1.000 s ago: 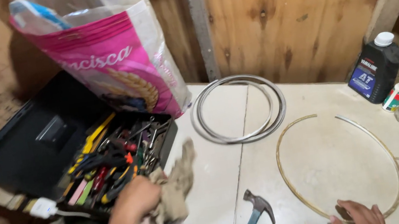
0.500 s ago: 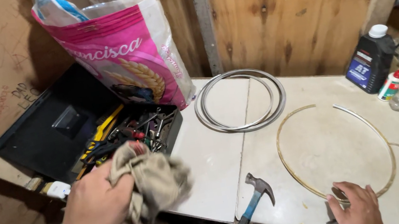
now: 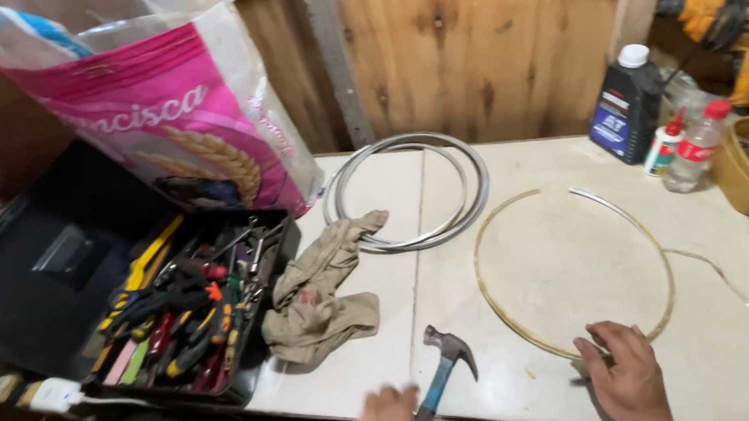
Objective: The person uses a hammer and a small tool to tap and shape a circular metal hoop on a workbench. They repeatedly adjust the hoop, tap it with the hammer, and wipe the surface with a cloth while working.
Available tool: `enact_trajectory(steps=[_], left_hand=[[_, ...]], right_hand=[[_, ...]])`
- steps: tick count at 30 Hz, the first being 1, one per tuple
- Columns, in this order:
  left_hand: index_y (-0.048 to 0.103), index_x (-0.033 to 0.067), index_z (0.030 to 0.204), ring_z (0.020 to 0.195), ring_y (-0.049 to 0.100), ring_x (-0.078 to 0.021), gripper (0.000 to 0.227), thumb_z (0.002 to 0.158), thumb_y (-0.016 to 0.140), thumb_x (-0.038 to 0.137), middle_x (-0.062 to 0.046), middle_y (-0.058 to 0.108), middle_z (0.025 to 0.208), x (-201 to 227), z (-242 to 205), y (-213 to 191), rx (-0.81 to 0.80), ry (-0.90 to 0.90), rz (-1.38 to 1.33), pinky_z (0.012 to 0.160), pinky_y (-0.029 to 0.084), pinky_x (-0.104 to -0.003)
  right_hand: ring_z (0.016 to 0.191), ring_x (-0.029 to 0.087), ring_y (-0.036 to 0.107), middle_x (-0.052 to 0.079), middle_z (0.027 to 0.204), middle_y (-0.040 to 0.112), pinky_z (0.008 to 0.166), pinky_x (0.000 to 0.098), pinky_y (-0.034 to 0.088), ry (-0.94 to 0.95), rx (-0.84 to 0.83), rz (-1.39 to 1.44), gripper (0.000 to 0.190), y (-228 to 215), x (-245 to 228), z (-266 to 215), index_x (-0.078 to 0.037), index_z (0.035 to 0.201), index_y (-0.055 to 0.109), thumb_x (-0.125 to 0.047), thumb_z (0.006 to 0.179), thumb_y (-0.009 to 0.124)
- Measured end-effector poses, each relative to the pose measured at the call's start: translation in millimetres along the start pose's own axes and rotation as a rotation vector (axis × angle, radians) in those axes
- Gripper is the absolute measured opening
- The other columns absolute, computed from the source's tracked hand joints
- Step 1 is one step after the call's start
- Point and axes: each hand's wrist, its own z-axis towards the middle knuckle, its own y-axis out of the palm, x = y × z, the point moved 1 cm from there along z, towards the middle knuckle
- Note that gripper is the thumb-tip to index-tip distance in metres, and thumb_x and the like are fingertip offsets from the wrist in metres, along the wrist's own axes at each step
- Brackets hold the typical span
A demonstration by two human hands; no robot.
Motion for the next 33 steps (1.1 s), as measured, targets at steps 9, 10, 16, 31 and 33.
enact_trajectory(steps=[9,10,16,31,33], left_hand=[[0.060,0.0235,0.125,0.096,0.062,-0.0378,0.039,0.086,0.057,0.026,-0.012,0.060,0.104,-29.8,16.2,32.9,0.252,0.002,0.094,0.079,0.057,-0.054],[0.060,0.0227,0.131,0.099,0.060,-0.0385,0.045,0.086,0.055,0.023,-0.013,0.061,0.107,-37.6,22.2,32.6,0.281,-0.048,0.086,0.080,0.056,-0.055],[0.068,0.0173,0.122,0.102,0.059,-0.0387,0.049,0.075,0.072,0.031,-0.013,0.063,0.114,-25.5,18.7,33.8,0.647,0.140,0.102,0.081,0.053,-0.056],[0.063,0.0116,0.132,0.142,0.035,-0.0466,0.037,0.101,0.047,0.025,-0.021,0.050,0.145,153.4,76.9,73.7,0.164,0.605,0.014,0.108,0.031,-0.063],[0.062,0.0130,0.137,0.143,0.035,-0.0458,0.040,0.104,0.044,0.028,-0.023,0.047,0.149,156.1,76.8,65.5,0.108,0.590,-0.032,0.112,0.030,-0.061]], right_hand=[[0.101,0.028,0.061,0.005,0.101,0.066,0.096,0.0466,0.044,-0.218,-0.076,-0.227,0.049,9.2,11.3,-9.7,-0.017,0.097,0.079,-0.061,0.075,0.075],[0.096,0.027,0.061,0.003,0.098,0.066,0.092,0.0444,0.046,-0.298,-0.118,-0.222,0.054,9.8,9.2,-11.5,-0.016,0.097,0.078,-0.066,0.074,0.076],[0.075,0.023,0.056,-0.001,0.083,0.060,0.073,0.0381,0.048,-0.487,-0.184,-0.011,0.033,-1.5,4.0,-6.3,-0.018,0.088,0.074,-0.047,0.078,0.085],[0.060,0.020,0.048,0.004,0.060,0.055,0.063,0.0372,0.041,0.356,-0.094,-0.143,0.047,-73.2,51.9,9.7,-0.012,0.062,0.052,-0.043,0.083,0.080],[0.063,0.019,0.052,0.004,0.062,0.059,0.066,0.0353,0.044,0.361,-0.124,-0.161,0.043,-89.8,55.0,21.7,-0.012,0.065,0.057,-0.043,0.084,0.079]])
